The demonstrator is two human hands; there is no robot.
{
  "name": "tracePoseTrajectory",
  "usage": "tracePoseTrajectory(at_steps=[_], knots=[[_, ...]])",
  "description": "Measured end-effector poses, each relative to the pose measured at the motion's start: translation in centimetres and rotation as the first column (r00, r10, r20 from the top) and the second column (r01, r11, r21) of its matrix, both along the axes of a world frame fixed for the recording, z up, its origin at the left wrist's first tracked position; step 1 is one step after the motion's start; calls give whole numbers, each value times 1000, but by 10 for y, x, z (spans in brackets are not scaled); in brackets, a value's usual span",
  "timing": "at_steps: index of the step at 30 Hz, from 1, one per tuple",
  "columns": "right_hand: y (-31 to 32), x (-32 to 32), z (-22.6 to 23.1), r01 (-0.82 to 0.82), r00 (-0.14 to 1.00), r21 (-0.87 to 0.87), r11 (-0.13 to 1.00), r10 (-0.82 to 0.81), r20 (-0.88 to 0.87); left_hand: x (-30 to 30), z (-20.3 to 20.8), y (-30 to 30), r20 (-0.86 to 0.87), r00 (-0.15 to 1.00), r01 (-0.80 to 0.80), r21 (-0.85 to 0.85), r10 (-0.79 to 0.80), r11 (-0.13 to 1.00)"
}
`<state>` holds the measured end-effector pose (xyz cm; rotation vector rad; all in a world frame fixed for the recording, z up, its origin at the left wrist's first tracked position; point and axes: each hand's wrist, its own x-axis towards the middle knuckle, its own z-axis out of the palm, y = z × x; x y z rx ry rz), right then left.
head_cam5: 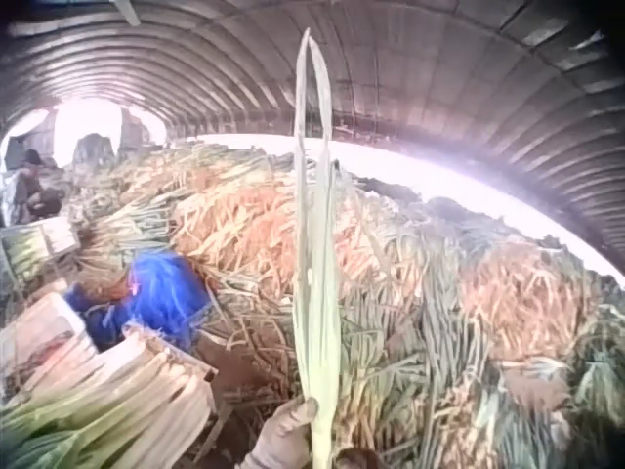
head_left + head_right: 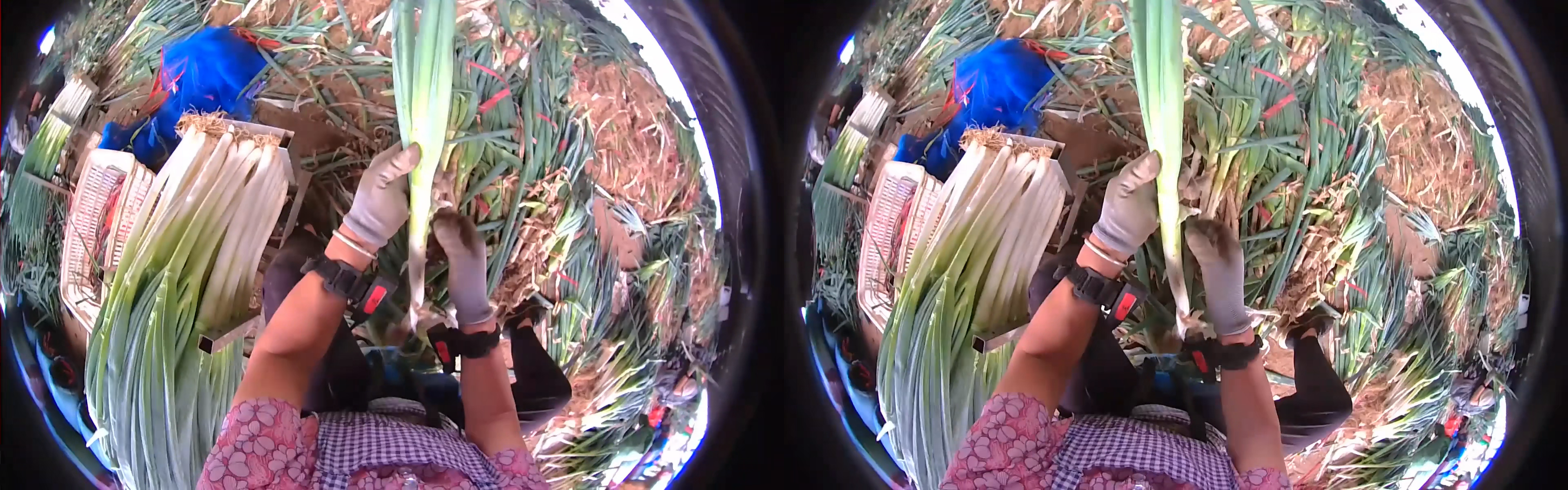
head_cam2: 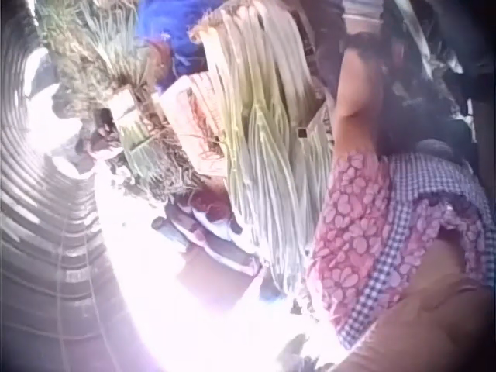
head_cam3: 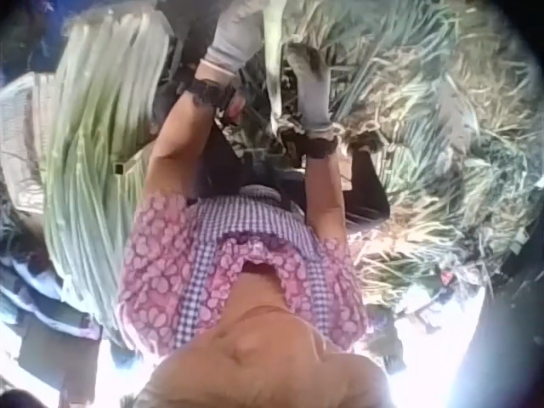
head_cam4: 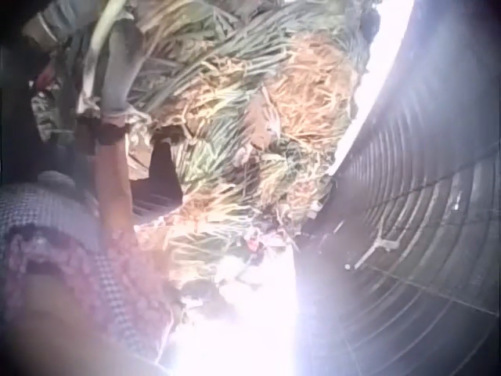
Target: The person picks up leeks one at a time, peels away the outer layers by hand, and places the cleaned leeks into a wooden crate.
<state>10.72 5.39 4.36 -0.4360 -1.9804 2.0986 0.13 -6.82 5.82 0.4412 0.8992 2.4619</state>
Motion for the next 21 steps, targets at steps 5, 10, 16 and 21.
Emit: tracePoseTrajectory(at_steps=[5, 10, 16, 21], knots=[[-25, -18, 26, 46, 999, -104, 994, -47, -12, -8, -14, 2, 16, 993, 111, 238, -118, 965], [33, 29, -74, 85, 925, 328, 941, -197, 324, -13, -17, -7, 51, 995, 67, 331, -89, 941], [112, 126, -146, 88, 849, 426, 900, -292, 441, -21, -15, -3, 31, 999, -50, 307, 43, 950], [-7, -11, 12, 139, 979, 511, 848, -41, -198, -16, -27, 0, 115, 992, -77, 167, 58, 983]])
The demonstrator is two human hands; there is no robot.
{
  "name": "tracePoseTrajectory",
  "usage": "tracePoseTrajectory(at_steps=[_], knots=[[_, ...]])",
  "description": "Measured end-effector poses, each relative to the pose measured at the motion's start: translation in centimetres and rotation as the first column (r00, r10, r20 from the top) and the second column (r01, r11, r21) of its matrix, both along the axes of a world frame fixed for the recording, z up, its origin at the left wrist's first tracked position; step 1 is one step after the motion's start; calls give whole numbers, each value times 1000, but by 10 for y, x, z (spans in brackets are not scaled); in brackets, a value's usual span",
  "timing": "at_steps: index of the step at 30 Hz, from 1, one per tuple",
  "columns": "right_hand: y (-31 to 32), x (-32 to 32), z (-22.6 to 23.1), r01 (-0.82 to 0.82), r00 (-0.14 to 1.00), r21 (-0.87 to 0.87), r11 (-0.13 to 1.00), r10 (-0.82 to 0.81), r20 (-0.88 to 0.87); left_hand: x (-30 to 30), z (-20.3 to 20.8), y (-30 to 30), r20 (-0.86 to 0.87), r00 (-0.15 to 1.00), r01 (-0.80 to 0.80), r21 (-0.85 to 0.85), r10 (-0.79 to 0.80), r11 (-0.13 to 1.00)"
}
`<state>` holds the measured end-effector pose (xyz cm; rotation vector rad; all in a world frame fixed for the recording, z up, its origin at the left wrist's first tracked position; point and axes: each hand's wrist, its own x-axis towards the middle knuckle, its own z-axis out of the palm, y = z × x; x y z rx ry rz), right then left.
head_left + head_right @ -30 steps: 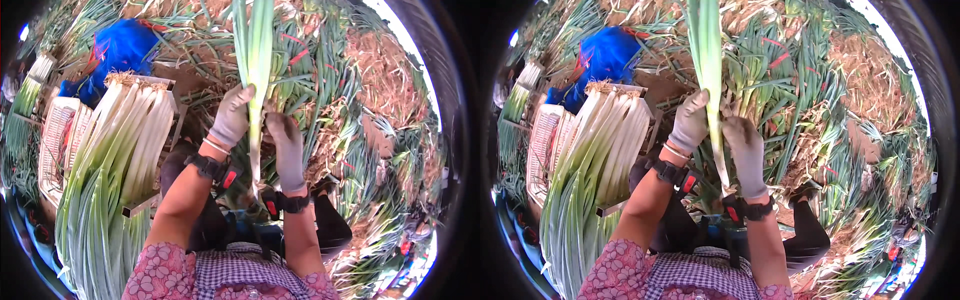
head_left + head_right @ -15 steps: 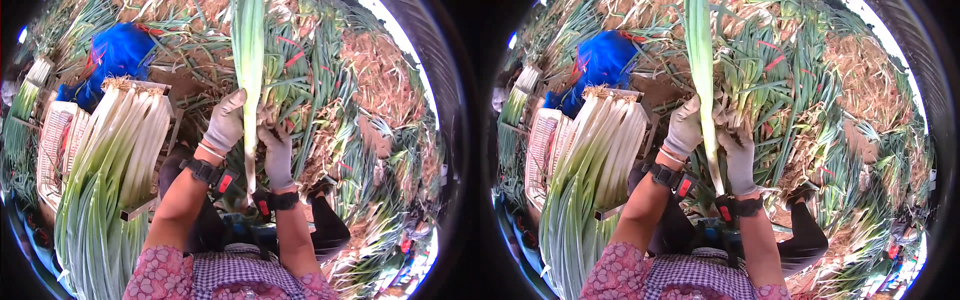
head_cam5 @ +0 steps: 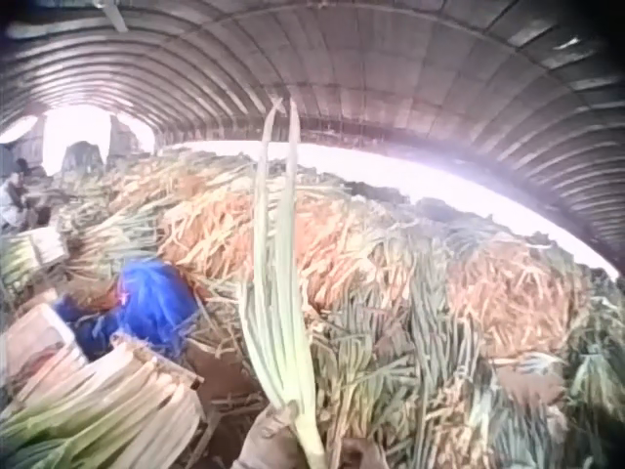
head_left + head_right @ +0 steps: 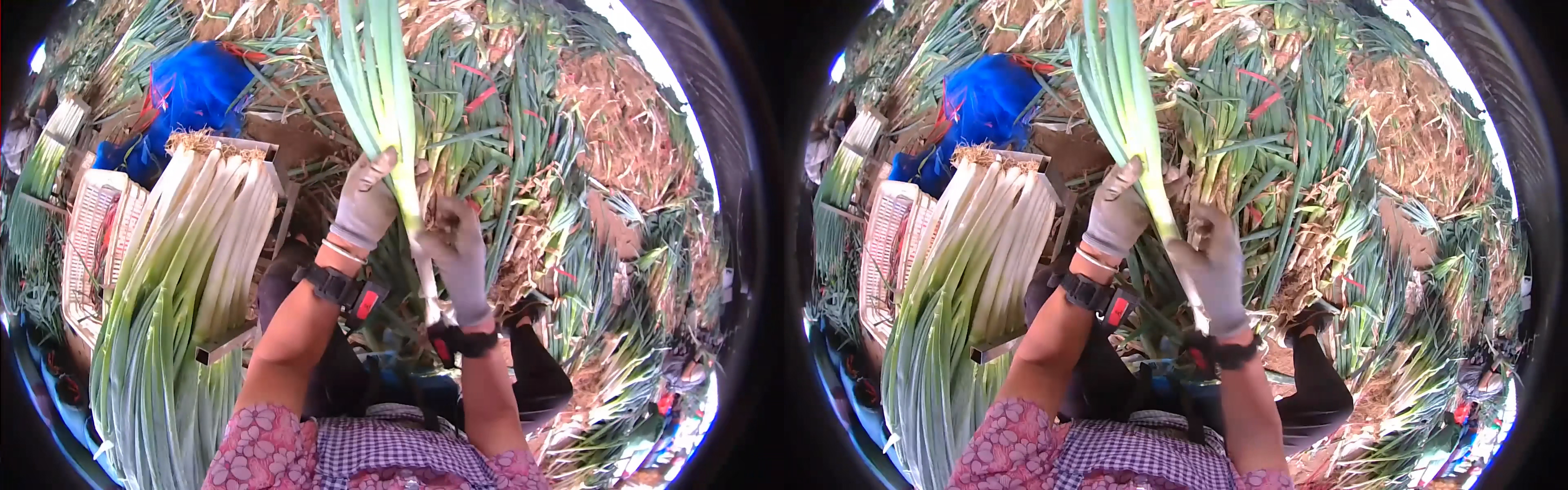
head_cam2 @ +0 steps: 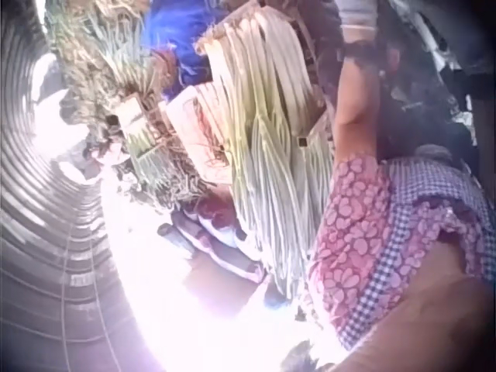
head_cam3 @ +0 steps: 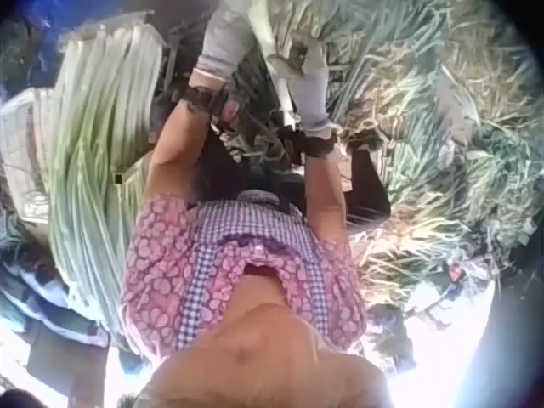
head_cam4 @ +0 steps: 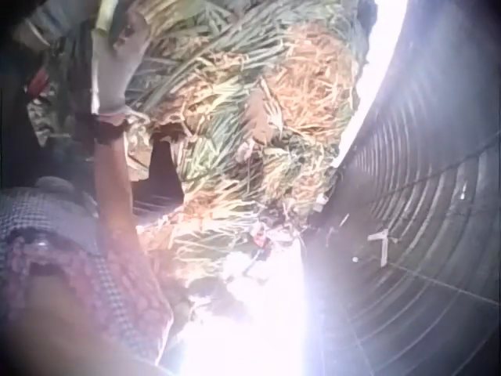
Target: The person picks up leeks one at a time, peels away the outer layers by hand, and places the cleaned leeks into a wooden crate.
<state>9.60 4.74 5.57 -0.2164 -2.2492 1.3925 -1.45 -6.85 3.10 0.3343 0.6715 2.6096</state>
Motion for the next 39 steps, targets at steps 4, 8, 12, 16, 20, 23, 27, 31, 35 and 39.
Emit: tracePoseTrajectory(at_steps=[4, 8, 12, 16, 20, 23, 27, 31, 35, 39], knots=[[0, -15, -1, 61, 998, 337, 939, -60, -14, 3, 11, 10, 8, 1000, -18, -46, 18, 999], [47, 39, -64, 3, 1000, 399, 917, -13, 22, -5, 25, -5, -4, 993, -116, -90, 116, 989], [69, 44, -44, 229, 947, -167, 959, -180, 266, -2, 27, -5, 20, 994, -105, -74, 106, 992], [-5, -22, 13, -72, 968, -385, 920, -28, -249, 6, 20, 3, 44, 995, -82, -68, 85, 994], [-28, -81, 13, -173, 867, 27, 984, 166, -469, 7, -3, 21, -58, 996, -72, -144, 64, 987], [-15, -65, -11, -83, 966, 51, 995, 93, -241, 6, 6, 7, 52, 995, -76, -88, 81, 993], [51, -4, -68, 72, 990, -462, 884, -5, 144, 1, 30, -1, -41, 998, -60, -167, 54, 984], [13, -3, -12, -80, 996, -45, 996, 81, 27, -6, 14, 8, -100, 995, -17, -38, 13, 999], [8, -8, 2, -82, 970, -93, 992, 101, 220, -6, 10, 6, -25, 997, 69, 56, -67, 996], [51, 64, -51, -9, 875, -39, 999, 26, 484, -13, 17, -12, -11, 999, 38, 67, -38, 997]])
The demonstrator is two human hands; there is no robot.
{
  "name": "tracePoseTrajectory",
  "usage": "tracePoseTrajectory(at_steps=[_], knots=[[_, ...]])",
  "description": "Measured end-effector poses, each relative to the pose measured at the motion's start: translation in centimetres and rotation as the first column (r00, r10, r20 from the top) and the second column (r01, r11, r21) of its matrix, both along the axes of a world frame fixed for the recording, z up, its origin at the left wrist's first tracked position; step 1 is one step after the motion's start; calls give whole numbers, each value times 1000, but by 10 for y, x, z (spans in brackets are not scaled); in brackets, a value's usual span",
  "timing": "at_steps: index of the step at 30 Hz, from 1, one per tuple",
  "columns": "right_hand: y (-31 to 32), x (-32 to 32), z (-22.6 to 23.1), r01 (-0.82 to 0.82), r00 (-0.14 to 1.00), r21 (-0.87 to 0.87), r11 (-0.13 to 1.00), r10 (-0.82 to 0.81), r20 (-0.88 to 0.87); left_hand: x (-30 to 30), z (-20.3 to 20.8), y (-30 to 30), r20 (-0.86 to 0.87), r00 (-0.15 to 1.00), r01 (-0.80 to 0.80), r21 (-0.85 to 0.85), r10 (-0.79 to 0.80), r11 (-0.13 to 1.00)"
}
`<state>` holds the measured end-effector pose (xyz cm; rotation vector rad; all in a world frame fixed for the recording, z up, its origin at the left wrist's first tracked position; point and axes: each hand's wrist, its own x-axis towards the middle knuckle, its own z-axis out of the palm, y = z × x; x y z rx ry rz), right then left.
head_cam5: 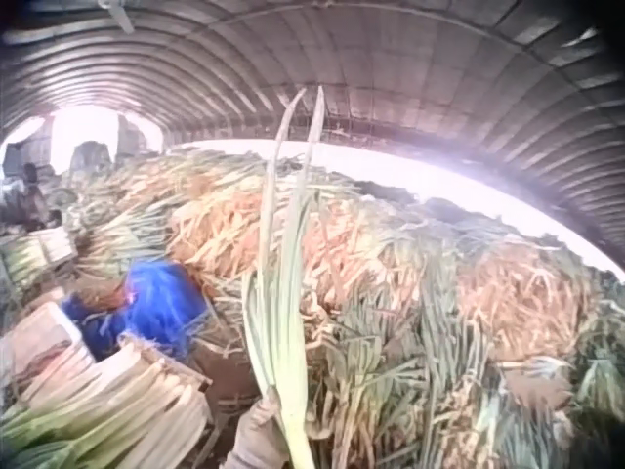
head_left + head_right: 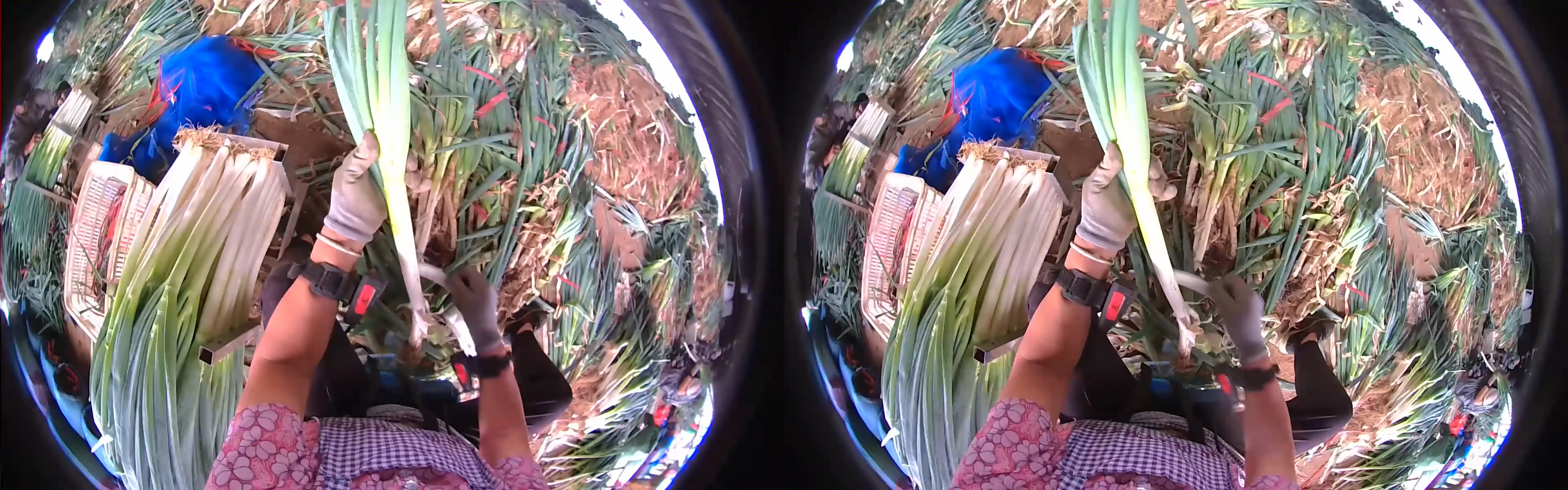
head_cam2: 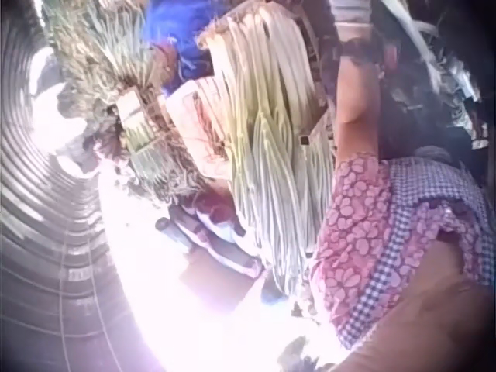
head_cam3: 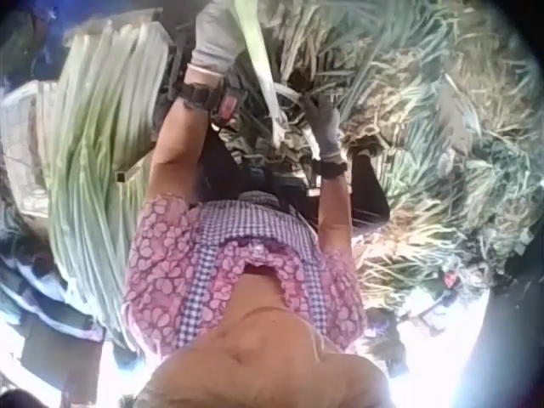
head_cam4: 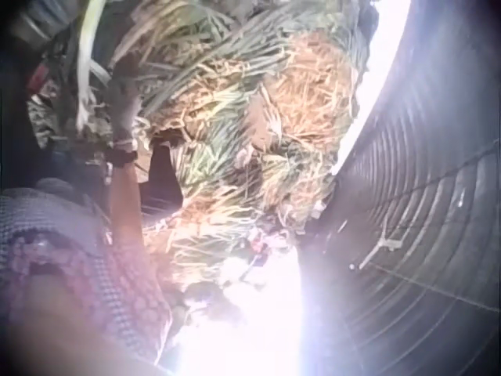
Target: The person picks up leeks one at a time, peels away the outer layers by hand, and places the cleaned leeks into a wooden crate.
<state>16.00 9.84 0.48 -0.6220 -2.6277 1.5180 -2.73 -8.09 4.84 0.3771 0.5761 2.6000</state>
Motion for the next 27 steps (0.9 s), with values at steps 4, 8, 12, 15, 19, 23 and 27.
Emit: tracePoseTrajectory(at_steps=[4, 8, 12, 15, 19, 23, 27], knots=[[83, 108, -78, 155, 916, 218, 964, -223, 334, -1, 14, 3, -72, 995, -65, 27, 67, 998], [47, 53, -28, 55, 997, 226, 973, -40, -72, -10, 2, -10, -44, 993, -104, 71, 108, 992], [-9, 6, 36, -168, 972, -414, 894, 221, 83, -15, -1, -16, -14, 980, -196, 26, 196, 980], [-5, 26, -36, -207, 976, -343, 916, 219, -3, -19, 7, -6, 32, 970, -245, 80, 243, 966], [-25, -17, -6, -266, 957, -119, 957, 248, -148, -4, 7, 2, -7, 973, -220, -347, 232, 912], [-34, -33, 36, -252, 946, 42, 967, 255, -201, 2, -10, 18, 39, 978, -155, -516, 204, 842], [-18, 69, 27, -153, 974, -35, 988, 156, 164, -16, -10, -4, 68, 937, -243, -576, 342, 781]])
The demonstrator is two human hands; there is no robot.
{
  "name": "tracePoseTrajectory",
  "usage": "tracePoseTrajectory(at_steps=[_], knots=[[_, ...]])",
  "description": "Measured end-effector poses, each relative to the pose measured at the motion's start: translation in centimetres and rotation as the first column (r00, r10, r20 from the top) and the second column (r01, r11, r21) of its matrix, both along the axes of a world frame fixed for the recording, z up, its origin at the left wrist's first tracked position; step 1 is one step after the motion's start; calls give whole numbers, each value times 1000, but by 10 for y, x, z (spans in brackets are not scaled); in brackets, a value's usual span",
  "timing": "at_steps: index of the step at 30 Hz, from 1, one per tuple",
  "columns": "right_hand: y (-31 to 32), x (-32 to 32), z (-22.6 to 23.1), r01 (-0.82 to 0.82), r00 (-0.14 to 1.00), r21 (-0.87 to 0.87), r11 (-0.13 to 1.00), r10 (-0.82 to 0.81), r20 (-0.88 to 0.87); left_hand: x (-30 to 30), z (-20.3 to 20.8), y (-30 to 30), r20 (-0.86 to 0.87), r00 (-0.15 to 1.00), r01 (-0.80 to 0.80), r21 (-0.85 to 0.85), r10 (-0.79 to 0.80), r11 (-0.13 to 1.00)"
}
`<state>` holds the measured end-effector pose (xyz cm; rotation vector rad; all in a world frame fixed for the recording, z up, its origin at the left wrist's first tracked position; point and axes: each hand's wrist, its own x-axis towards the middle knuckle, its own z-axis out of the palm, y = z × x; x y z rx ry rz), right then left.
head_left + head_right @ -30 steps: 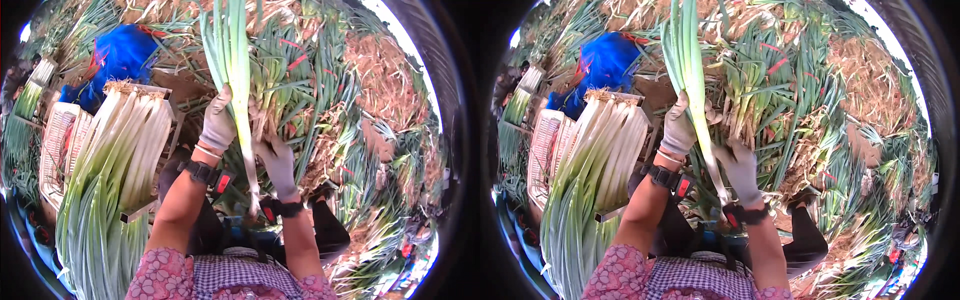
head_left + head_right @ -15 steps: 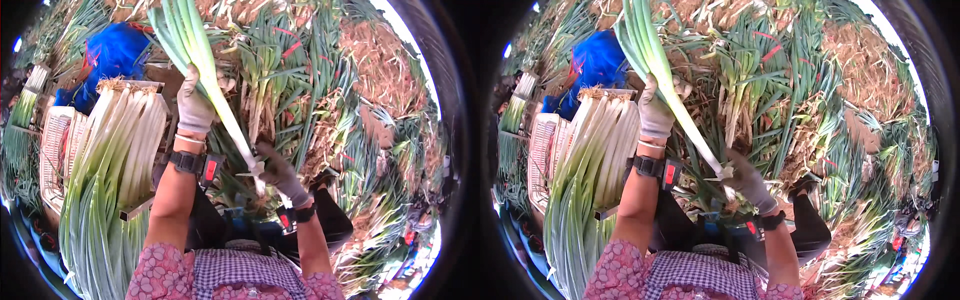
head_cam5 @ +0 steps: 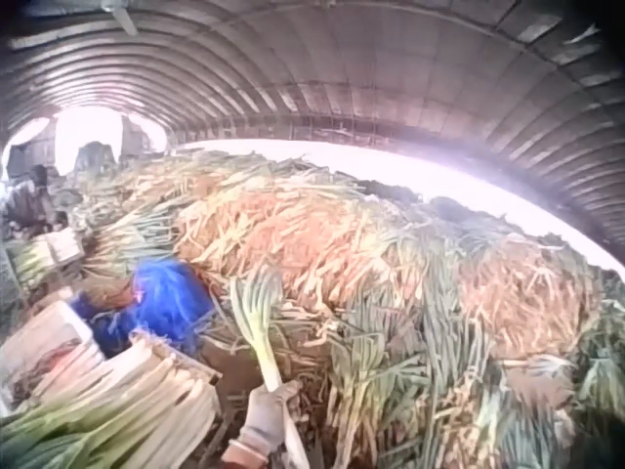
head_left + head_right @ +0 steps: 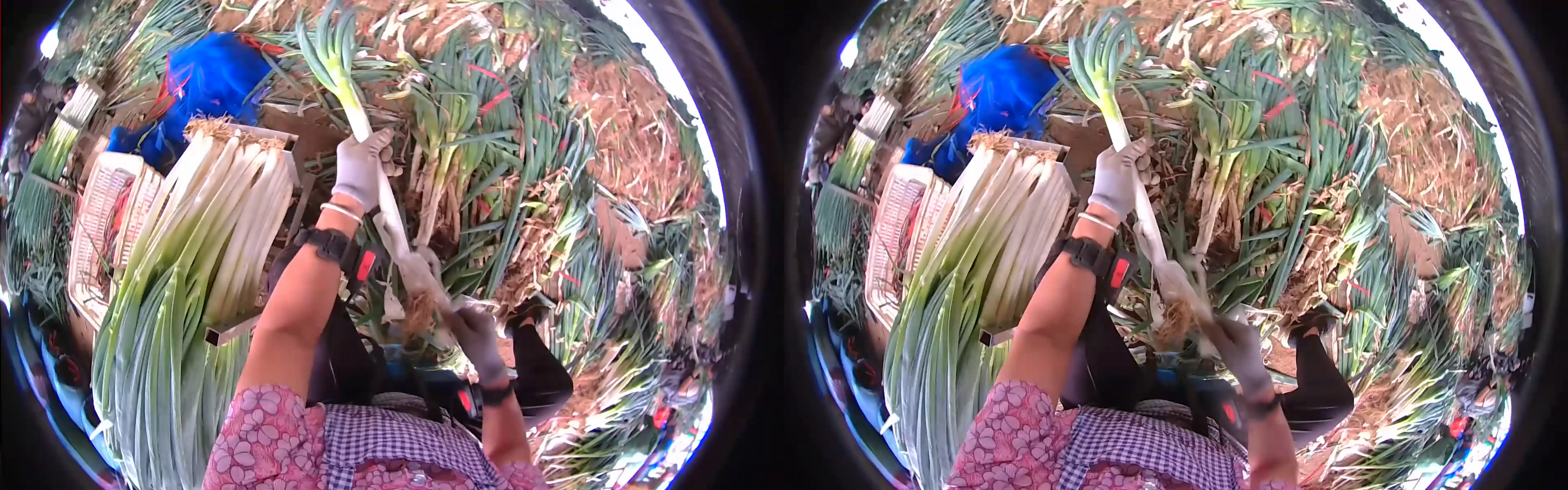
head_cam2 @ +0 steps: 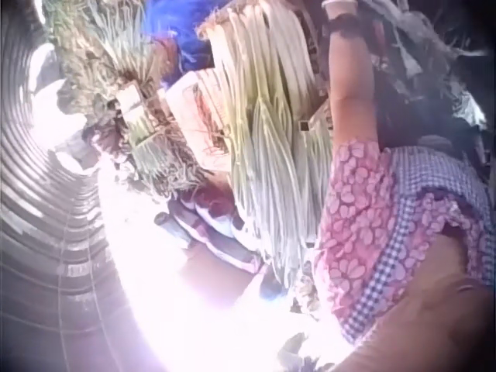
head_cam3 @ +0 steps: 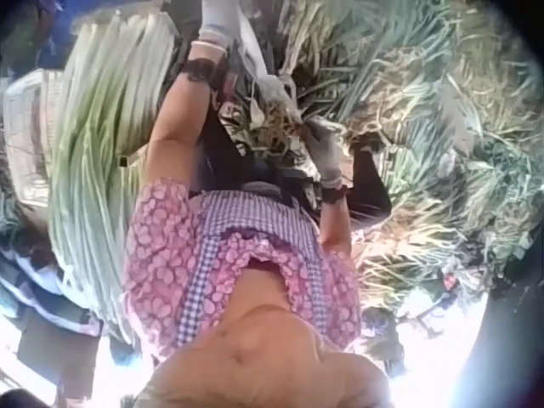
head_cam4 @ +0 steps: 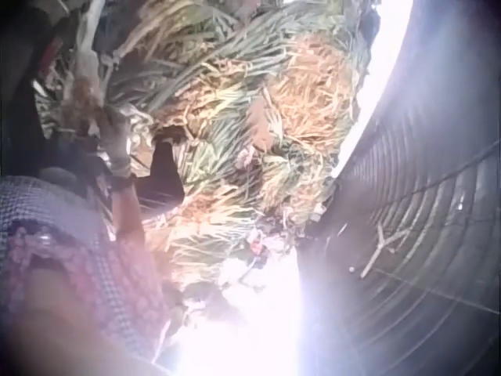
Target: The person picks up leeks one at a time, peels away the outer layers by hand, and places the cleaned leeks into a wooden crate.
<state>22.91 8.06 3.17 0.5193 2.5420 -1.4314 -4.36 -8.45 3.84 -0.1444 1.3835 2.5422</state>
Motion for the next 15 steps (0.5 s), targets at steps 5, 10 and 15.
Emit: tracePoseTrajectory(at_steps=[5, 10, 15], knots=[[31, 64, 17, 248, 969, 26, 968, -248, -22, 1, -4, 12, 88, 996, -28, -20, 30, 999], [-7, -32, 57, 34, 976, -587, 809, -154, -155, -3, -4, 21, 183, 976, -131, 45, 120, 990], [-25, -40, 23, 129, 991, -617, 777, -129, 45, -21, -13, 3, 196, 967, -171, 19, 164, 985]])
